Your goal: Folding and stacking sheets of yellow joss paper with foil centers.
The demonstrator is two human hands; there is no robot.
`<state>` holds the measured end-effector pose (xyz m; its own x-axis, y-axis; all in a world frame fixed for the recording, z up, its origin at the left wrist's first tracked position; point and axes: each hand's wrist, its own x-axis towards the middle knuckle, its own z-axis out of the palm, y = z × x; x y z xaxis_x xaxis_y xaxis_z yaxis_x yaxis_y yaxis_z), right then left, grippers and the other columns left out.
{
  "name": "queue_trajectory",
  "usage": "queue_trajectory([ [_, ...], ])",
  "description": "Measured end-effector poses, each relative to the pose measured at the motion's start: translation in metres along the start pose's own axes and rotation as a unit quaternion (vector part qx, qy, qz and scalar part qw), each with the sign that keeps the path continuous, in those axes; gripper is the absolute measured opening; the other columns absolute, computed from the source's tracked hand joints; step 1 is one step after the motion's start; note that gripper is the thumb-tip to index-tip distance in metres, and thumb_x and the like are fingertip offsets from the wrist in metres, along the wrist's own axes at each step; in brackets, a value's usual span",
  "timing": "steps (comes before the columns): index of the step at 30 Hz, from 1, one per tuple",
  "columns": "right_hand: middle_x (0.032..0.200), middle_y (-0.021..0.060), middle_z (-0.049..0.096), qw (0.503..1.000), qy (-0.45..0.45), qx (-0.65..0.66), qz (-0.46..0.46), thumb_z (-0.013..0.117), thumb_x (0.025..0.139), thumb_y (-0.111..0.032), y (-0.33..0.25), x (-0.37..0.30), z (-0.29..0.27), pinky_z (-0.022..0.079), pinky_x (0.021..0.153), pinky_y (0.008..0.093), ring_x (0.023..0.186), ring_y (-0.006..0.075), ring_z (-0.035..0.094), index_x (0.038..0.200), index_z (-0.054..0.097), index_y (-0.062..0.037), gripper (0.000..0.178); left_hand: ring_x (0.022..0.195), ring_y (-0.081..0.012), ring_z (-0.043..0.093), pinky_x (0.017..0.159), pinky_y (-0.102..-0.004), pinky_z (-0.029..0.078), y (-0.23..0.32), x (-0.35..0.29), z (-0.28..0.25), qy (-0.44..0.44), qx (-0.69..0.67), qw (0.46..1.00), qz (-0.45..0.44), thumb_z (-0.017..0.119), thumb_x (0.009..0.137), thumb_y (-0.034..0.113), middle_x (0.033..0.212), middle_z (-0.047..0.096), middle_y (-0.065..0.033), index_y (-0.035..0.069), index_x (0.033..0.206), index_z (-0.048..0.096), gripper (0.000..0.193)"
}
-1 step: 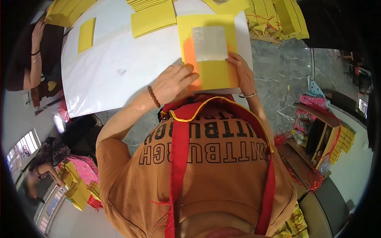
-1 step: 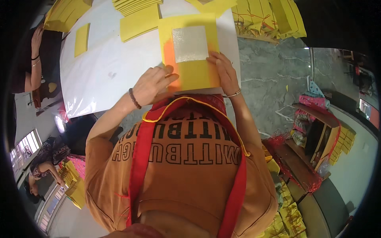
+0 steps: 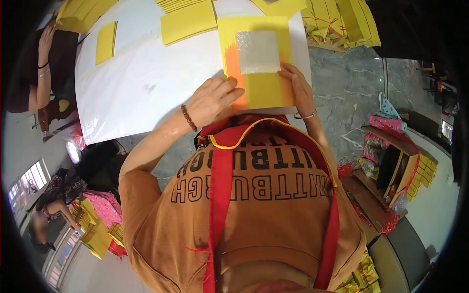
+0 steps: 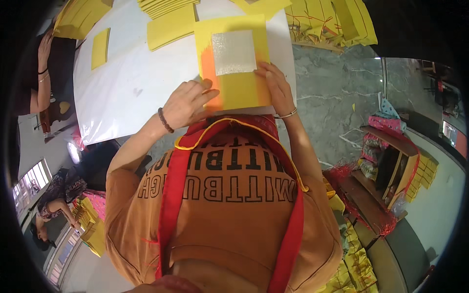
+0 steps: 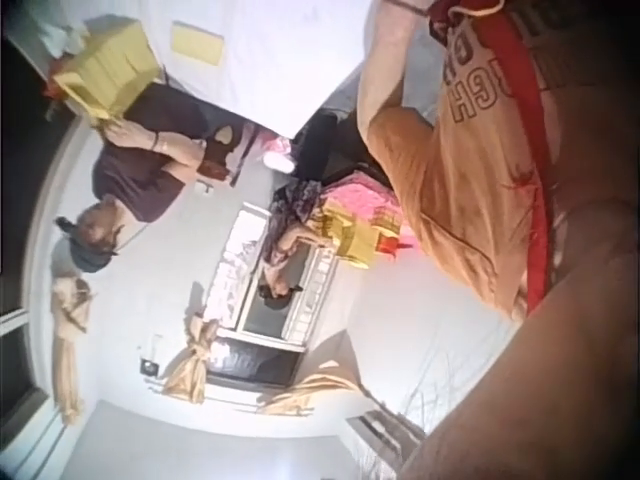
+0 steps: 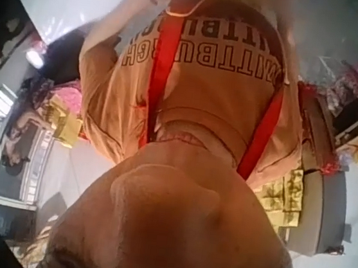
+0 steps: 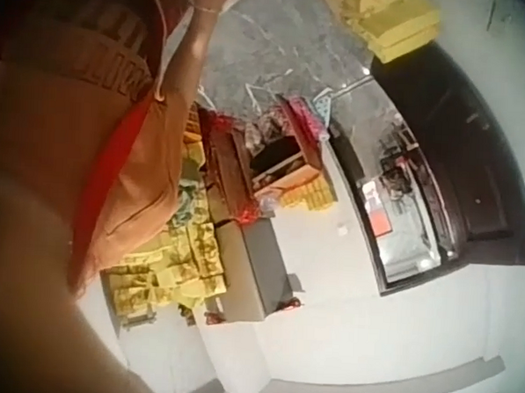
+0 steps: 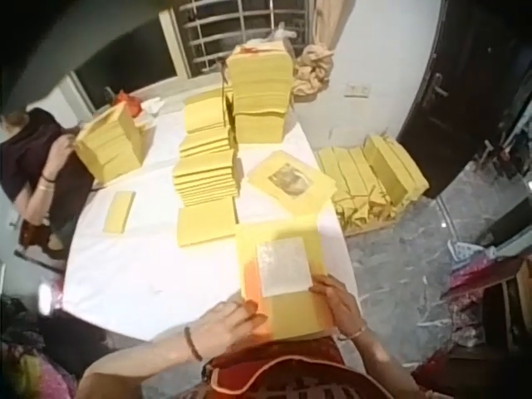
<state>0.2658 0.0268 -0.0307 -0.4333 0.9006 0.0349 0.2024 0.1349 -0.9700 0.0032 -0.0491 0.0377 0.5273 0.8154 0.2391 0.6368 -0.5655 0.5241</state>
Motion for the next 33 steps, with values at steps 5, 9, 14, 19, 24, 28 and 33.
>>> queue_trajectory([
  [5, 0.127, 0.0130, 0.049, 0.998, -0.033, 0.042, -0.024, 0.024, 0.098, -0.030, 0.010, 0.002, -0.006, 0.022, 0.106, 0.0342, 0.126, 0.0268, 0.036, 0.103, 0.062, -0.0008, 0.048, 0.080, -0.0282, 0.053, 0.071, -0.0344, 0.044, -0.007, -0.002, -0.003, 0.000, -0.063, 0.998, -0.008, 0.063, 0.079, 0.013, 0.083, 0.058, -0.0107, 0.001, 0.096, 0.062, 0.021],
  [9, 0.128, 0.0150, 0.049, 0.993, -0.028, 0.117, 0.017, 0.017, 0.098, -0.032, 0.009, 0.003, -0.005, 0.023, 0.106, 0.0345, 0.125, 0.0276, 0.037, 0.099, 0.062, -0.0006, 0.055, 0.065, -0.0218, 0.056, 0.062, -0.0304, 0.046, -0.018, 0.000, -0.002, -0.003, -0.203, 0.964, -0.170, 0.059, 0.085, 0.017, 0.072, 0.060, -0.0101, 0.000, 0.092, 0.064, 0.019],
  [14, 0.127, 0.0148, 0.049, 0.997, -0.016, 0.069, -0.002, 0.014, 0.098, -0.031, 0.012, 0.004, -0.005, 0.025, 0.105, 0.0344, 0.124, 0.0277, 0.039, 0.098, 0.062, -0.0004, 0.057, 0.066, -0.0078, 0.054, 0.061, -0.0232, 0.046, -0.024, 0.003, -0.007, -0.056, -0.297, 0.907, -0.292, 0.056, 0.090, 0.020, 0.071, 0.060, -0.0035, -0.004, 0.091, 0.063, 0.025],
  [19, 0.126, 0.0139, 0.050, 0.999, -0.011, 0.037, 0.008, 0.014, 0.098, -0.033, 0.012, 0.005, -0.004, 0.027, 0.104, 0.0334, 0.123, 0.0262, 0.040, 0.099, 0.061, 0.0008, 0.058, 0.066, -0.0066, 0.055, 0.063, -0.0216, 0.047, -0.033, 0.000, -0.003, -0.067, -0.364, 0.879, -0.300, 0.055, 0.088, 0.014, 0.072, 0.060, -0.0015, -0.003, 0.091, 0.064, 0.019],
  [24, 0.126, 0.0130, 0.050, 0.994, 0.011, 0.101, 0.049, 0.015, 0.098, -0.035, 0.013, 0.004, -0.001, 0.027, 0.103, 0.0324, 0.121, 0.0252, 0.041, 0.099, 0.062, 0.0015, 0.059, 0.061, -0.0079, 0.055, 0.057, -0.0221, 0.044, -0.038, -0.001, 0.004, -0.052, -0.393, 0.869, -0.295, 0.057, 0.085, 0.017, 0.066, 0.059, -0.0024, -0.001, 0.091, 0.065, 0.020],
  [28, 0.126, 0.0116, 0.050, 0.996, -0.012, 0.074, 0.044, 0.017, 0.098, -0.038, 0.013, 0.005, -0.004, 0.027, 0.103, 0.0318, 0.122, 0.0244, 0.040, 0.107, 0.059, 0.0014, 0.059, 0.068, -0.0068, 0.057, 0.064, -0.0212, 0.048, -0.039, 0.004, -0.003, -0.085, -0.402, 0.857, -0.312, 0.055, 0.087, 0.013, 0.075, 0.060, -0.0015, -0.002, 0.092, 0.064, 0.018],
  [33, 0.129, 0.0096, 0.047, 0.987, -0.014, 0.144, 0.063, 0.023, 0.095, -0.045, 0.029, 0.003, -0.005, 0.026, 0.104, 0.0326, 0.124, 0.0238, 0.037, 0.114, 0.055, 0.0014, 0.060, 0.064, -0.0096, 0.059, 0.063, -0.0238, 0.050, -0.042, 0.002, 0.002, -0.057, -0.436, 0.839, -0.321, 0.057, 0.085, 0.017, 0.072, 0.061, -0.0041, -0.002, 0.089, 0.065, 0.021],
])
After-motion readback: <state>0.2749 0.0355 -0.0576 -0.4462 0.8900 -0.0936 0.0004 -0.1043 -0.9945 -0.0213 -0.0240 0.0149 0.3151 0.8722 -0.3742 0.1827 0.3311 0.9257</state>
